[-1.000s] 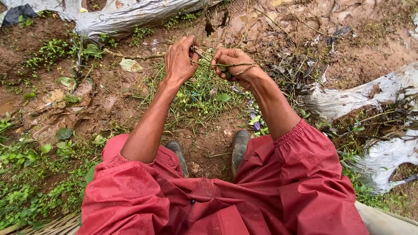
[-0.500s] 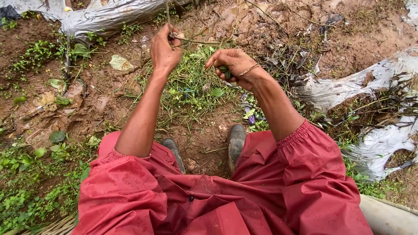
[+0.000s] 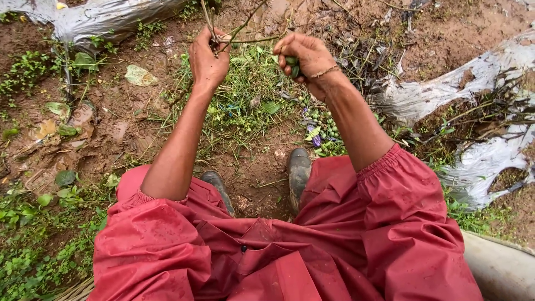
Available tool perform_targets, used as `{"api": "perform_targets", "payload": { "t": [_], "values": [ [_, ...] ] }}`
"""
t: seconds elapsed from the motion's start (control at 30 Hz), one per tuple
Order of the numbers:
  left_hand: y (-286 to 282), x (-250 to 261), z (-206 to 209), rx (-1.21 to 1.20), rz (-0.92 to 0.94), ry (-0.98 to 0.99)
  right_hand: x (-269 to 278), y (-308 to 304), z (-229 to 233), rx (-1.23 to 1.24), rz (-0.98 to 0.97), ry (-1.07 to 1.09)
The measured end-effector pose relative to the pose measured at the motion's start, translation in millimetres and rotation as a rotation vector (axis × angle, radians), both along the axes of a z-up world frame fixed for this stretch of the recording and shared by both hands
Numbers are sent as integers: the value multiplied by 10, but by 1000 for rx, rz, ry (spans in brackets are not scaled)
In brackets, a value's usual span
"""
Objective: The person sits in a muddy field and pulls weeds from the ground by hand. They gather the uprooted weeds into a pile on the ground.
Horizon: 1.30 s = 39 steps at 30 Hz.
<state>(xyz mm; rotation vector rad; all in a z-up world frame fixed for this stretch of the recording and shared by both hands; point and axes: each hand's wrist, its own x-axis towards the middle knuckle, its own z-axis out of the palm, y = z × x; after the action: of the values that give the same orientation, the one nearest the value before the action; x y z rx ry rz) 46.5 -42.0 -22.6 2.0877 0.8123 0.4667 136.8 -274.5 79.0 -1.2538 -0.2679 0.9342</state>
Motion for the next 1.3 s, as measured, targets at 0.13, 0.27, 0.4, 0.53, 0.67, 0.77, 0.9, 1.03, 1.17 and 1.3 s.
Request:
{"api": "perform_targets", "payload": {
  "t": [0.13,0.27,0.4,0.53,0.67,0.77,0.9,1.03,1.17,1.3],
  "values": [
    [-310,-49,86,-87,-40,-1,164,-142,115,-129,-101,-49],
    [-565,31,8,-215,-120,-22,494,-386,37,-400,-143,-144],
    [-762,67,-140,-283,-190,86,745,-740,-395,-635,26,-305],
    [-813,75,-246,-246,-223,179,941,-1253,-1312,-848,81,-138],
    [-816,-2,-202,-322,-178,196,927,-1864,-2371,-912,-82,91],
    [-724,-53,-235,-281,-175,213,919,-2171,-3156,-910,-218,190],
    [-740,-114,-220,-293,-154,282,839,-2404,-3676,-886,-376,277],
    [-764,-96,-270,-279,-167,289,830,-2406,-3736,-869,-489,474],
    [-797,-83,-245,-246,-180,290,917,-2471,-3917,-506,-817,792],
    [-778,-116,-204,-274,-184,257,850,-2492,-3781,-1108,-338,187]
  ]
}}
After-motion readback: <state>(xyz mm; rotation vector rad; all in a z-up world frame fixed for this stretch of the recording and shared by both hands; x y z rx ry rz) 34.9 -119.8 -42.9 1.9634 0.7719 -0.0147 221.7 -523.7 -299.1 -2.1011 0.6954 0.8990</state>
